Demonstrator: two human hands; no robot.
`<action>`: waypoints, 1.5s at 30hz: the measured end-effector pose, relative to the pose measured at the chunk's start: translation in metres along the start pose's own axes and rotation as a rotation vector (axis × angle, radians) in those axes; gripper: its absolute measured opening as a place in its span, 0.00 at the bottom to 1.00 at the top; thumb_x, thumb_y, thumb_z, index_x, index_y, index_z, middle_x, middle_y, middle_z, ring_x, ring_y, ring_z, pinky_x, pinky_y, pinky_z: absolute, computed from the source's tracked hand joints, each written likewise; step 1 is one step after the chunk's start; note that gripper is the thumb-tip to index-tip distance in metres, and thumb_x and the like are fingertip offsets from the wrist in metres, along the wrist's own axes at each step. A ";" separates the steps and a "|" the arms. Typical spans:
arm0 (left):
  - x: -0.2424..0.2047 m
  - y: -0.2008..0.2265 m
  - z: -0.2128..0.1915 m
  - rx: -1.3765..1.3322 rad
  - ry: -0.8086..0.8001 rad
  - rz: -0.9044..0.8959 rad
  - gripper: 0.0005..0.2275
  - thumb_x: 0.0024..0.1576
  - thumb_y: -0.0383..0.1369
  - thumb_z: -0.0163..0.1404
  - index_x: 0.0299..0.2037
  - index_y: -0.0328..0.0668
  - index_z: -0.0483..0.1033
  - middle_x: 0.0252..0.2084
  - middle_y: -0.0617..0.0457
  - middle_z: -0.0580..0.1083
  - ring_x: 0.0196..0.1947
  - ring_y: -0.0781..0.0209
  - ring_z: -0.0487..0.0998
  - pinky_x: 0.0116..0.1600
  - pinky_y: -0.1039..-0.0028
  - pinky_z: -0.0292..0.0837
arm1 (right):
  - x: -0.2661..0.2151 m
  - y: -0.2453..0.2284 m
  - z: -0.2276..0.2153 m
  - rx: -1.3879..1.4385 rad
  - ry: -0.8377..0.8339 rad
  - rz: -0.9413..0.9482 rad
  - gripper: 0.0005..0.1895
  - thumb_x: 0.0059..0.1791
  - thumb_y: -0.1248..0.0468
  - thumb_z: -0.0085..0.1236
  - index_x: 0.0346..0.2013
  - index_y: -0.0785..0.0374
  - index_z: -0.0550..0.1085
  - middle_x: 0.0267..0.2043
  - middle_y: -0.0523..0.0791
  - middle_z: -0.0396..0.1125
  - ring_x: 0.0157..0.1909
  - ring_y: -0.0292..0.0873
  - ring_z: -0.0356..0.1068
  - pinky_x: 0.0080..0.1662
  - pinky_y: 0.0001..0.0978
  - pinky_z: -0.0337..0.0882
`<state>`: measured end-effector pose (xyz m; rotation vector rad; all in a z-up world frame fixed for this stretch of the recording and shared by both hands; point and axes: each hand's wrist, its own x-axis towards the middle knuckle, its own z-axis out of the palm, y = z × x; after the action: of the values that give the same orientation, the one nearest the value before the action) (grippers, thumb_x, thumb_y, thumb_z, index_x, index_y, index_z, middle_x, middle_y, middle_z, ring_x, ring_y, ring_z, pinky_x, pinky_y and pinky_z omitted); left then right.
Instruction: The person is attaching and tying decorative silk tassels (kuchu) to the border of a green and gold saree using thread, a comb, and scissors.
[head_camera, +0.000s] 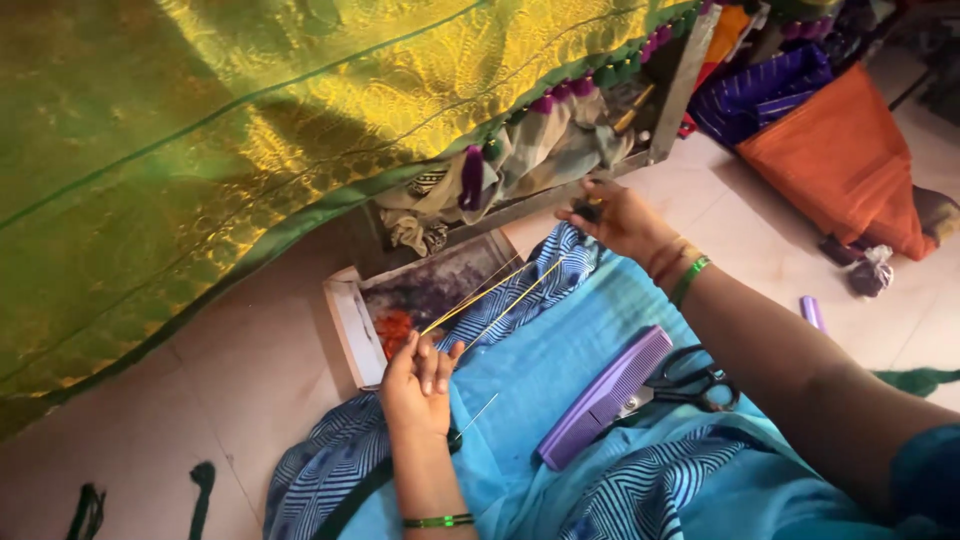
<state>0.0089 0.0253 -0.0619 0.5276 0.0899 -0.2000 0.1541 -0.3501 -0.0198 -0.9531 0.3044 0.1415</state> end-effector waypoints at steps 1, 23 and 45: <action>0.000 -0.002 -0.001 0.003 -0.002 -0.007 0.15 0.66 0.36 0.41 0.26 0.43 0.67 0.11 0.59 0.52 0.13 0.66 0.57 0.56 0.61 0.71 | 0.010 0.007 -0.022 0.005 0.006 -0.003 0.11 0.54 0.62 0.53 0.50 0.58 0.68 0.45 0.50 0.65 0.53 0.58 0.73 0.44 0.33 0.77; -0.062 -0.035 0.086 0.362 -0.196 -0.215 0.10 0.60 0.35 0.44 0.43 0.39 0.75 0.37 0.51 0.78 0.35 0.65 0.78 0.42 0.72 0.71 | -0.236 0.010 0.149 -0.253 -0.888 0.611 0.30 0.53 0.61 0.57 0.68 0.59 0.59 0.44 0.48 0.73 0.44 0.42 0.75 0.45 0.35 0.78; -0.017 -0.010 0.033 -0.198 0.143 -0.117 0.12 0.63 0.39 0.39 0.30 0.42 0.66 0.27 0.45 0.75 0.30 0.52 0.76 0.56 0.56 0.71 | -0.183 0.040 0.096 -0.249 -0.398 0.100 0.21 0.47 0.72 0.53 0.56 0.65 0.67 0.44 0.48 0.70 0.43 0.48 0.76 0.42 0.37 0.77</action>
<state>-0.0082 0.0030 -0.0360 0.3390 0.2779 -0.2645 -0.0110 -0.2460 0.0583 -1.1303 -0.0356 0.4627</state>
